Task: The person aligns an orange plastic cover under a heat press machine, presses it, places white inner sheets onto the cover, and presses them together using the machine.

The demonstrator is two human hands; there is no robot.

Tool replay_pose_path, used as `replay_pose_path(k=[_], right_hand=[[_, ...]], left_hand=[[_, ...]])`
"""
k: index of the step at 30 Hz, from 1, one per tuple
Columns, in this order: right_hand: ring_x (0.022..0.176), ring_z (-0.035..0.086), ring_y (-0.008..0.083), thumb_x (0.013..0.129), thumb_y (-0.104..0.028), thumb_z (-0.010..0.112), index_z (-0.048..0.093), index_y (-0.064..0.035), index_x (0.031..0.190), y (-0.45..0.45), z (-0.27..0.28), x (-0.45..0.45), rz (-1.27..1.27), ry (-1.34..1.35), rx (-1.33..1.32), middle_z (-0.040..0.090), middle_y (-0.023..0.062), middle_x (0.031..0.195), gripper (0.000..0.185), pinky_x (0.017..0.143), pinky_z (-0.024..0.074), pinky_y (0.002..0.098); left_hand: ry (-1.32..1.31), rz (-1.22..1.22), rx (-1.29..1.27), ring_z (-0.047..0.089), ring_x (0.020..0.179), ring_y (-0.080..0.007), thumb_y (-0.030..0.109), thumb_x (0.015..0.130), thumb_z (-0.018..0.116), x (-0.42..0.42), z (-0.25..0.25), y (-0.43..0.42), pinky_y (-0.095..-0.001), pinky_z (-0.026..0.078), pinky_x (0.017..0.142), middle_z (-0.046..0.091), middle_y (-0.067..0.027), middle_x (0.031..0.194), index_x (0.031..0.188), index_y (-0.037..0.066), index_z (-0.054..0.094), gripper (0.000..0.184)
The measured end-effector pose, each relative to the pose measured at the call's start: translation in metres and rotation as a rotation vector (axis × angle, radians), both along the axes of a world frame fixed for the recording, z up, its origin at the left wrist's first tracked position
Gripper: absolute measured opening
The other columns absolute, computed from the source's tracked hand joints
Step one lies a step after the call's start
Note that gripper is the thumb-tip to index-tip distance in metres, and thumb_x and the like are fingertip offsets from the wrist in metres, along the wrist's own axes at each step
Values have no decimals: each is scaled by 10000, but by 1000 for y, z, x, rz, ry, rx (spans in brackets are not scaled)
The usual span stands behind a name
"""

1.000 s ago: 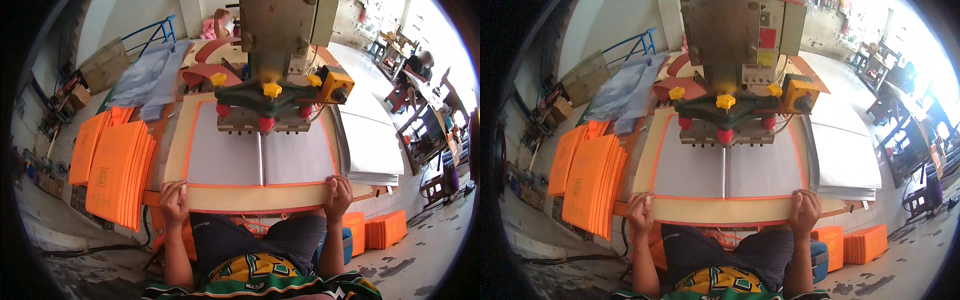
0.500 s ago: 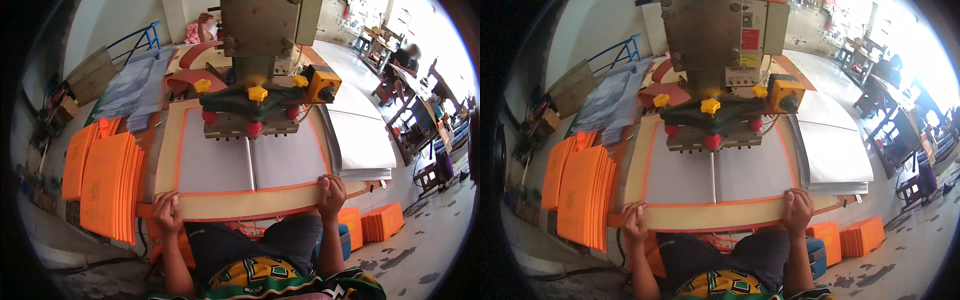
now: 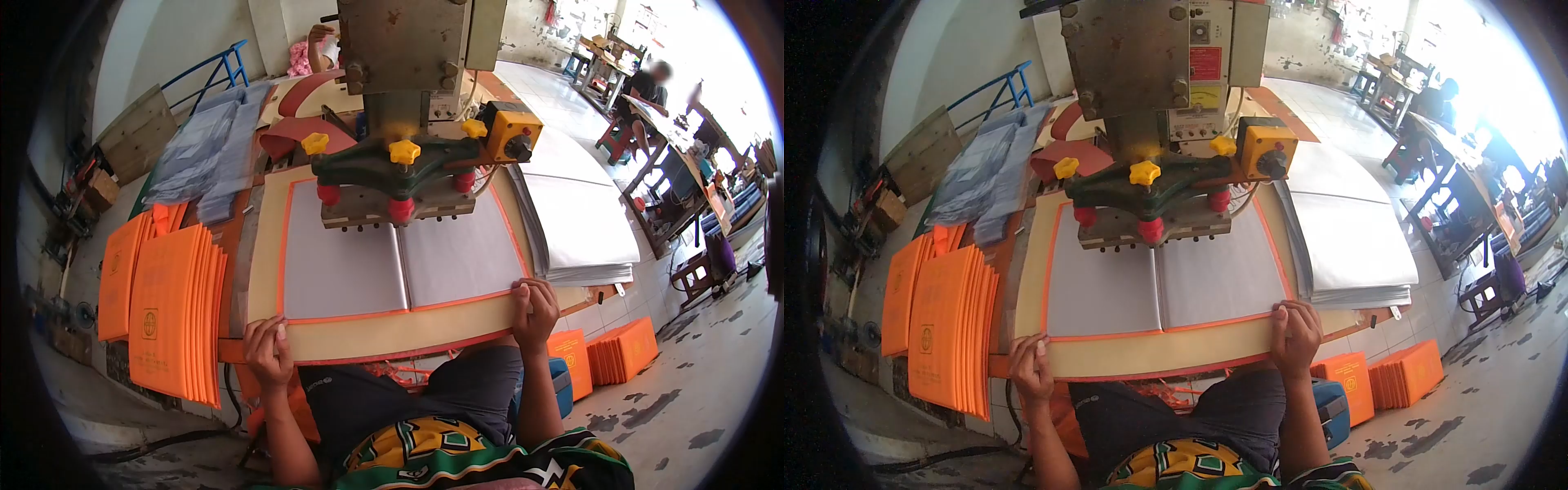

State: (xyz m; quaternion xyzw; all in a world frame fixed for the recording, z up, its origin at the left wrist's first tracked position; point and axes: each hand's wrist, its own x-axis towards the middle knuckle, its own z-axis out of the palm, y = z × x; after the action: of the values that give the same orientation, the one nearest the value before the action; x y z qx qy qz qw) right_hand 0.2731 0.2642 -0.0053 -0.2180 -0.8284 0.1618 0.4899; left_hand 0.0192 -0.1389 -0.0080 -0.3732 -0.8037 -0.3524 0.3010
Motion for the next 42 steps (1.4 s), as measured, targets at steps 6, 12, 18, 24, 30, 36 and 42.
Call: replay_pose_path(k=[6, 12, 18, 24, 30, 36, 42], right_hand=[[987, 764, 380, 1045, -69, 650, 759, 38, 899, -2, 2, 0, -7, 1, -10, 794, 185, 966, 212, 910, 582, 476], [986, 763, 383, 1046, -64, 648, 755, 40, 892, -2, 3, 0, -7, -8, -1, 794, 189, 970, 214, 908, 583, 478], [983, 764, 382, 1045, -70, 651, 749, 40, 882, 0, 1, 0, -14, 0, -1, 793, 192, 960, 220, 905, 581, 479], [984, 766, 384, 1043, -72, 653, 749, 40, 882, 0, 0, 0, -14, -5, 4, 793, 191, 957, 219, 908, 582, 480], [984, 767, 383, 1045, -75, 647, 754, 41, 888, -2, 3, 0, -16, -7, 0, 795, 188, 959, 224, 912, 583, 482], [984, 766, 382, 1042, -72, 645, 759, 44, 894, -1, 1, 0, -22, -7, 6, 794, 189, 964, 219, 910, 582, 480], [987, 767, 380, 1044, -71, 648, 762, 40, 899, -2, 2, 0, -24, -4, -4, 794, 190, 966, 215, 912, 582, 479]], left_hand=[[-5, -9, -16, 744, 1004, -359, 164, 1100, 594, 0, 0, -1, -465, 581, 937, 820, -163, 1075, 997, -37, 775, 289], [-15, -4, -19, 742, 1018, -358, 160, 1092, 605, -1, -1, -1, -463, 579, 945, 819, -159, 1082, 1010, -31, 774, 268], [-18, 4, -24, 744, 1036, -346, 162, 1097, 604, -1, -2, -1, -462, 577, 955, 823, -147, 1082, 1016, -26, 781, 271], [-28, 14, -21, 745, 1038, -346, 172, 1103, 597, 0, -3, -1, -456, 575, 959, 824, -147, 1078, 1019, -26, 783, 285], [-35, 12, -19, 749, 1038, -348, 185, 1105, 591, -1, -2, -1, -459, 572, 964, 825, -152, 1081, 1022, -28, 788, 302], [-38, 12, -22, 752, 1039, -351, 192, 1108, 581, -1, -4, -2, -462, 570, 970, 826, -155, 1089, 1024, -28, 789, 315], [-39, 16, -21, 753, 1039, -349, 188, 1110, 585, -1, -4, -2, -461, 571, 969, 827, -157, 1087, 1020, -32, 789, 313]])
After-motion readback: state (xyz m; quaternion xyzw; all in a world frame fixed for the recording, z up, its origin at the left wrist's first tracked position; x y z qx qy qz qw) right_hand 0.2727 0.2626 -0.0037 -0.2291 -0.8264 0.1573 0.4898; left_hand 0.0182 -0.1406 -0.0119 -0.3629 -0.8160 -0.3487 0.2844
